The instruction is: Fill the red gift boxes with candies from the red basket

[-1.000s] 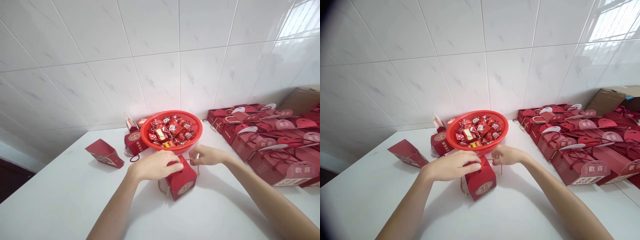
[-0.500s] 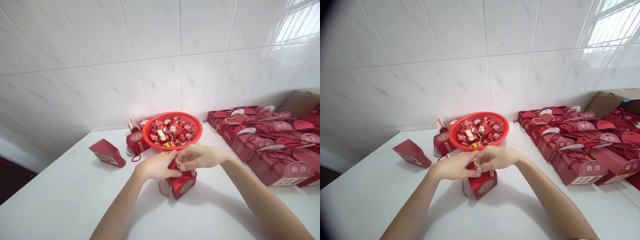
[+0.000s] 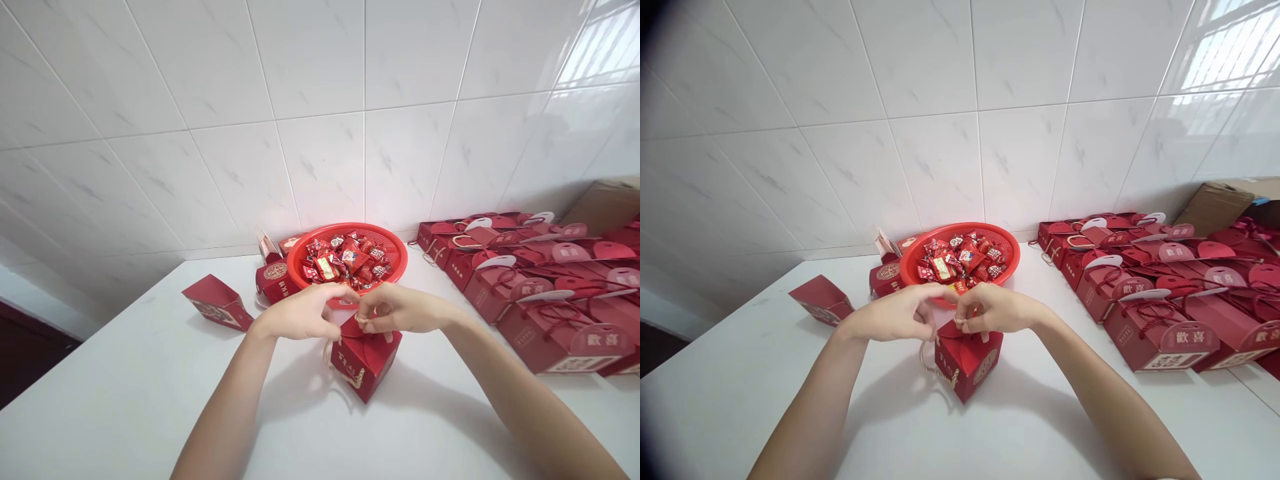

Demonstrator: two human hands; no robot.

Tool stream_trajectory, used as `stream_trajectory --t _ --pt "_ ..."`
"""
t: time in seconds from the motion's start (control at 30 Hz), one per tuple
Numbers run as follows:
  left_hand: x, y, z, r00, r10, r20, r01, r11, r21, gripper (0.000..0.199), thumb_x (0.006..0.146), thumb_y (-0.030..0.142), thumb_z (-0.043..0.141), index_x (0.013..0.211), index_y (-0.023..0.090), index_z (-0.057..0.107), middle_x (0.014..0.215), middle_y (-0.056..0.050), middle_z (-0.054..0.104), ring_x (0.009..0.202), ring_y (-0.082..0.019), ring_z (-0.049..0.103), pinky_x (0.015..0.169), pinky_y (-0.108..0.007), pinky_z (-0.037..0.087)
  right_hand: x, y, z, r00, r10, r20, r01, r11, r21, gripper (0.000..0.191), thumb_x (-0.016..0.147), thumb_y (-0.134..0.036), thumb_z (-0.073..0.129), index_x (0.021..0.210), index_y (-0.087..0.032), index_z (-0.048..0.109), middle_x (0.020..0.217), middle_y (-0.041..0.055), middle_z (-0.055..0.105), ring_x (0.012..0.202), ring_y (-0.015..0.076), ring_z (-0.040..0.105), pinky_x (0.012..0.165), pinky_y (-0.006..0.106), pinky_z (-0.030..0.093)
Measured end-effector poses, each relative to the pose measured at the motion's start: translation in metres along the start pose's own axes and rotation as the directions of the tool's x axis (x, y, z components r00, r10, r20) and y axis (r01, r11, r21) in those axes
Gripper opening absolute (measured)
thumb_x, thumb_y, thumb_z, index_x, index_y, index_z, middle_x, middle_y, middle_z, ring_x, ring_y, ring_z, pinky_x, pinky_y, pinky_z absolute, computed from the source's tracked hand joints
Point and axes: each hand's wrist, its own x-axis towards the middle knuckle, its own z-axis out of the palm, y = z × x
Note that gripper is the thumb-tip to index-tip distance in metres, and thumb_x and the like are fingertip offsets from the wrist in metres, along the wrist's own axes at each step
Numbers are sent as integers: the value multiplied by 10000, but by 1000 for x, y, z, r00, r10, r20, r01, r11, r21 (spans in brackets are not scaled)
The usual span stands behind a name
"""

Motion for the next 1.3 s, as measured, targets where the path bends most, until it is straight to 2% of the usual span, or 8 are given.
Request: stream_trajectory --t 0.13,0.3,0.53,0.77,1.0,1.13,1.2,1.3 --pt "4 2 3 986 -70 -149 21 952 -306 483 737 174 643 1215 219 584 1202 -78 636 617 -109 644 626 -288 537 -7 -7 -2 994 8 -108 4 993 118 115 831 -263 641 822 -162 586 748 13 663 640 130 631 616 256 517" --pt "1 6 2 942 14 -334 -174 873 -455 425 782 280 736 1180 202 608 1259 -100 589 681 -108 652 754 -350 562 -17 -16 -5 974 -17 -227 71 971 229 199 829 -337 692 840 -171 583 733 16 677 655 143 633 653 286 529" --pt "-13 26 15 914 272 -300 -397 747 -532 382 891 273 679 1261 264 588 1481 -82 446 1200 -288 614 1023 -434 496 -20 -24 2 941 -60 -334 118 980 158 307 778 -379 755 942 -185 582 812 16 679 725 157 636 651 284 498" --pt "-15 27 32 889 373 -264 -456 769 -448 605 884 282 709 1434 346 466 1617 -43 275 1464 -345 319 1175 -482 363 -8 -17 20 794 -170 -583 160 985 -69 168 793 -159 585 955 -204 581 854 14 658 753 169 625 632 284 484" --pt "-24 24 24 904 306 -300 -378 898 -224 489 887 371 693 1357 370 556 1625 -24 268 1344 -342 500 1074 -466 494 -39 -28 15 700 -190 -689 191 979 -75 49 843 -186 536 796 -194 549 736 0 622 660 149 629 632 287 528" --pt "-29 22 16 888 308 -343 -324 946 11 415 880 409 683 1286 338 639 1529 -19 448 1431 -325 387 1171 -452 396 -101 -37 18 530 -164 -832 63 986 -154 118 840 -313 642 823 -198 623 804 44 675 745 191 673 667 303 568" --pt "-30 19 13 877 308 -368 -286 951 114 414 874 439 676 1273 330 655 1486 -25 502 1466 -328 321 1196 -474 348 -139 -36 23 347 -136 -928 -13 989 -150 158 794 -352 702 839 -205 665 805 51 696 721 197 681 626 295 576" --pt "-28 15 11 868 310 -388 -233 944 232 438 868 482 661 1284 347 650 1473 -25 518 1458 -337 335 1185 -503 350 -194 -24 32 -28 -146 -989 -104 984 -143 248 656 -358 792 848 -222 710 797 58 717 651 205 677 606 327 592"
